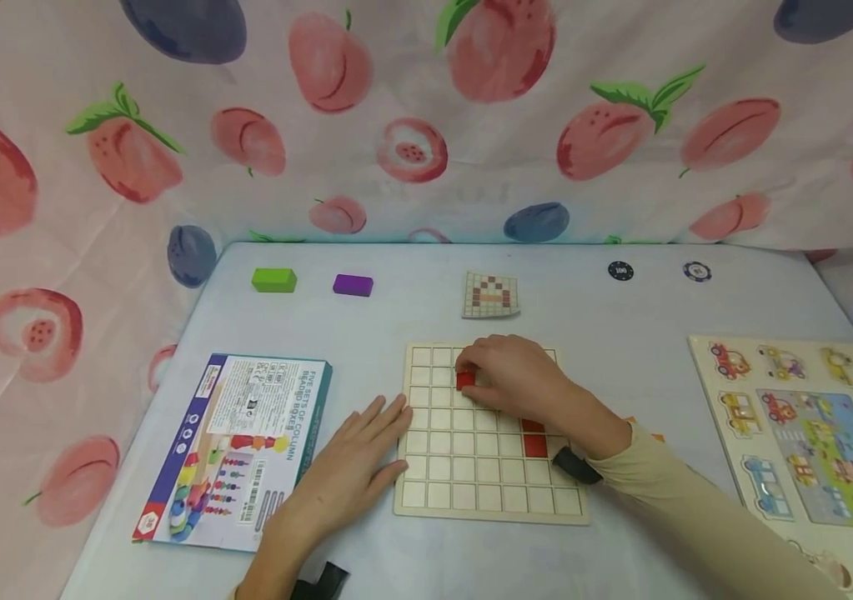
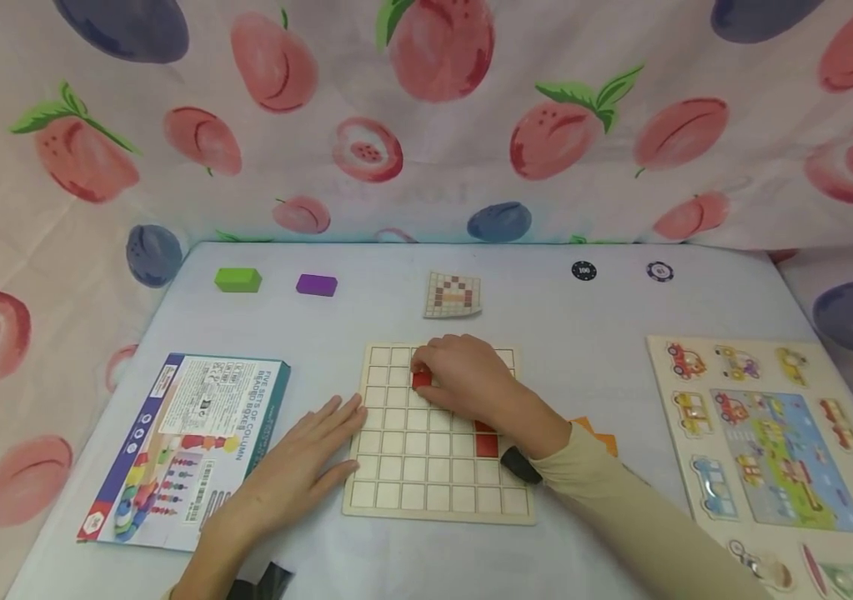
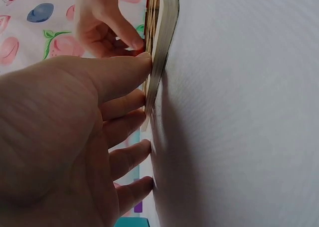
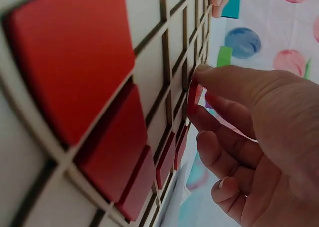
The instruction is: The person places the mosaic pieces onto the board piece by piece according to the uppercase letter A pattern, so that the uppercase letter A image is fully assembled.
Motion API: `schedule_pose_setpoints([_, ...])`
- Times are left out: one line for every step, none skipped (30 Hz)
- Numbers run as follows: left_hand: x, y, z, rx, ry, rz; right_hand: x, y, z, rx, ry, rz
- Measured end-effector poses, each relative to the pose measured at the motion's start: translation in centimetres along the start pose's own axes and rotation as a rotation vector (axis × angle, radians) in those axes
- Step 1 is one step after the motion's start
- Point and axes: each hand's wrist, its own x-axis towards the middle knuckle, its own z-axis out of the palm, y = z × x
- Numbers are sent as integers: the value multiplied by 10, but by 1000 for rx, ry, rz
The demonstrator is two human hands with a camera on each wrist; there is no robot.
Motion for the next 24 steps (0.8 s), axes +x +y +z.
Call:
schedule_pose_setpoints([0, 0, 0, 3, -1, 1, 2, -1, 1, -7, 1, -2])
schedule_pose_setpoints([0, 0, 0, 6, -1, 2, 3, -1, 2, -12, 0, -2])
schedule_pose_setpoints([0, -1, 0, 12, -4, 1, 5, -2, 2, -15, 1, -4])
schedule_pose_setpoints([-1, -1, 0, 13, -4, 3, 5, -3, 2, -22, 6, -11])
schedule_pose_setpoints([-1, -1, 0, 14, -3, 4, 6, -3, 2, -35, 12, -17])
schedule_pose_setpoints([-1, -1, 0, 13, -2, 5, 6, -3, 2, -49, 17, -23])
schedule_pose_setpoints([-1, -1, 0, 12, -2, 6, 6, -3, 2, -60, 23, -28])
schedule_pose_setpoints([-1, -1, 0, 10, -1, 7, 6, -3, 1, -70, 28, -34])
schedule_pose_setpoints([0, -1, 0, 11, 0, 8, 6, -2, 1, -82, 35, -44])
schedule_pose_setpoints([0, -1, 0, 9, 0, 8, 5, -1, 1, -94, 42, -57])
schedule_pose_setpoints([0, -1, 0, 8, 0, 8, 4, -1, 1, -99, 46, -68])
schedule_pose_setpoints([0, 0, 0, 10, 1, 8, 3, 0, 1, -94, 49, -81])
schedule_pose_setpoints([0, 0, -1, 10, 2, 7, 2, 1, 1, -89, 49, -91])
schedule_pose_setpoints([0, 0, -1, 12, 3, 7, 0, 1, 0, -87, 47, -103])
schedule_pose_setpoints([-1, 0, -1, 13, 3, 6, -1, 2, 0, -81, 45, -113])
schedule_pose_setpoints([-1, 0, -1, 14, 4, 7, -4, 2, -1, -69, 42, -120])
schedule_pose_setpoints([-1, 0, -1, 14, 6, 8, -6, 3, -1, -53, 35, -123])
schedule_pose_setpoints([0, 0, -1, 15, 8, 9, -10, 3, -3, -37, 24, -123])
schedule_pose_setpoints([0, 0, 0, 13, 9, 11, -13, 5, -4, -22, 13, -118])
schedule_pose_setpoints([0, 0, 0, 13, 9, 11, -17, 6, -6, -8, 5, -113])
schedule_pose_setpoints([0, 0, 0, 14, 10, 13, -22, 8, -8, 6, -1, -101])
schedule_pose_setpoints([0, 0, 0, 15, 10, 14, -27, 11, -9, 15, -1, -85])
schedule_pose_setpoints([0, 0, 0, 16, 11, 13, -33, 14, -12, 17, -1, -66])
schedule_pose_setpoints([0, 0, 0, 18, 11, 13, -39, 18, -14, 19, 2, -42])
